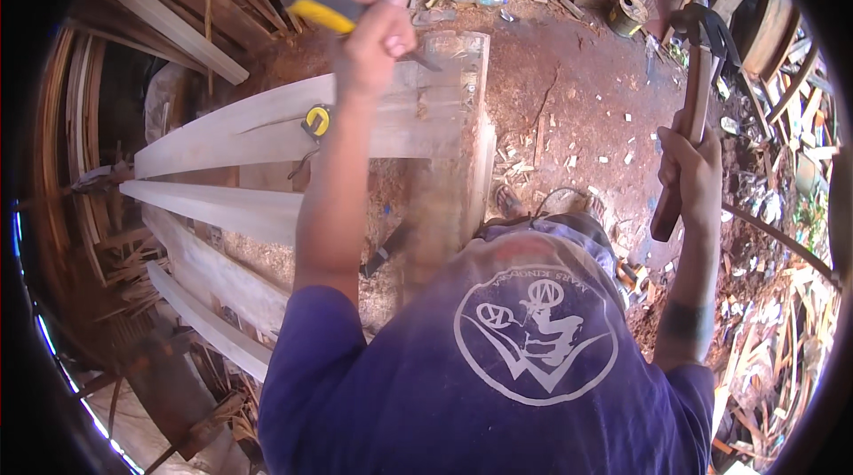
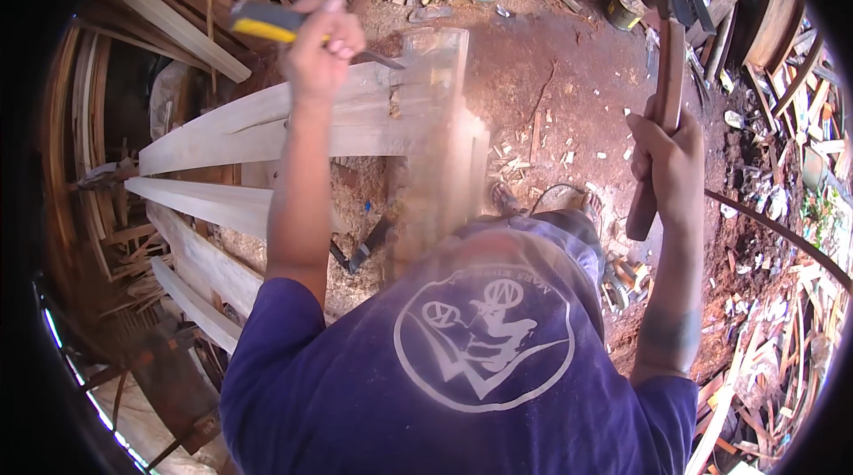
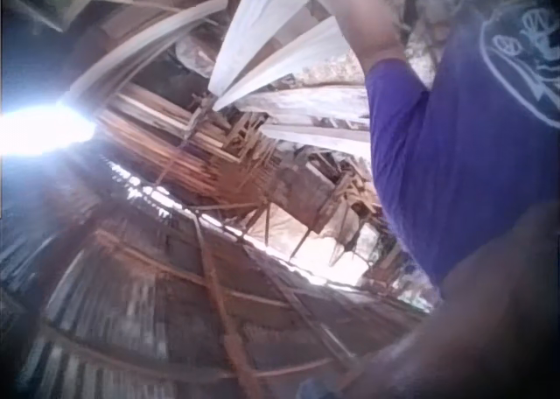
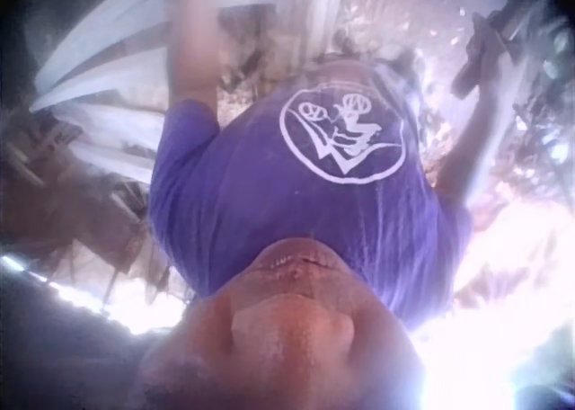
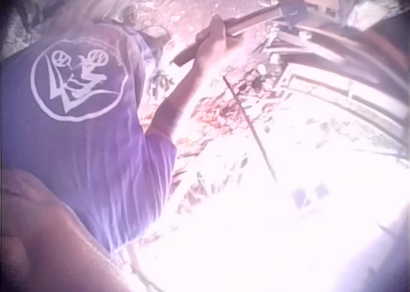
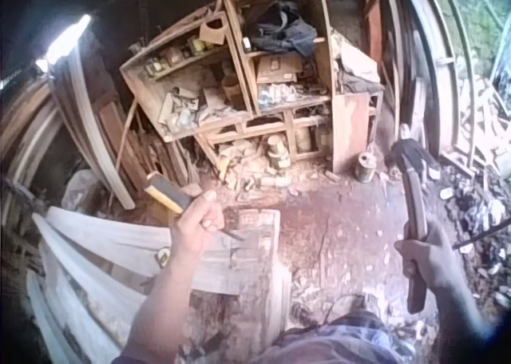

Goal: The person holds a chisel against a wood plank and strikes the handle with a hammer. The person makes several strikes to carve a notch in the wood.

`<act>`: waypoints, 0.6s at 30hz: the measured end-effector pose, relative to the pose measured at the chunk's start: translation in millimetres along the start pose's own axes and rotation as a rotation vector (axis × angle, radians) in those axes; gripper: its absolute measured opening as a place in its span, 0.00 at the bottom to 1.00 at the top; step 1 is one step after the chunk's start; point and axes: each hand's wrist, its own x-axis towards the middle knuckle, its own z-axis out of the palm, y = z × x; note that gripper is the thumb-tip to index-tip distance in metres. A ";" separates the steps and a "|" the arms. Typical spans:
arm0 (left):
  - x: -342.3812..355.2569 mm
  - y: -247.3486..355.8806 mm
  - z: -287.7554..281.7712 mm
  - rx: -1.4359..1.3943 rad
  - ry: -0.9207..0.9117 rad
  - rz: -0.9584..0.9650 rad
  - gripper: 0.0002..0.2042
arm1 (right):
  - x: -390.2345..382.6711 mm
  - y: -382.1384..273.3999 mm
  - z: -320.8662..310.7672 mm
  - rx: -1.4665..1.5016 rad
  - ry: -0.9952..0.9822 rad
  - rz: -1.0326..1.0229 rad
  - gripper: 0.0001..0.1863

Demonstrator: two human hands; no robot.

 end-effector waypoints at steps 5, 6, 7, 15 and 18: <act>-9.3 -50.7 -4.7 0.164 0.125 -0.014 0.15 | -2.1 -2.9 8.8 0.071 -0.026 0.010 0.07; -10.3 -54.4 -8.8 0.130 0.137 -0.031 0.15 | -2.9 -2.5 8.7 0.064 -0.044 0.003 0.06; -10.2 -57.6 -11.9 0.096 0.150 -0.047 0.14 | -3.5 -2.9 8.3 0.061 -0.042 0.003 0.06; -9.4 -58.6 -0.8 0.259 0.147 -0.021 0.15 | -6.0 -0.9 11.5 0.077 -0.013 0.007 0.06; -10.4 -57.8 -2.4 0.261 0.136 -0.010 0.15 | -8.2 -5.5 13.3 0.053 -0.032 0.017 0.06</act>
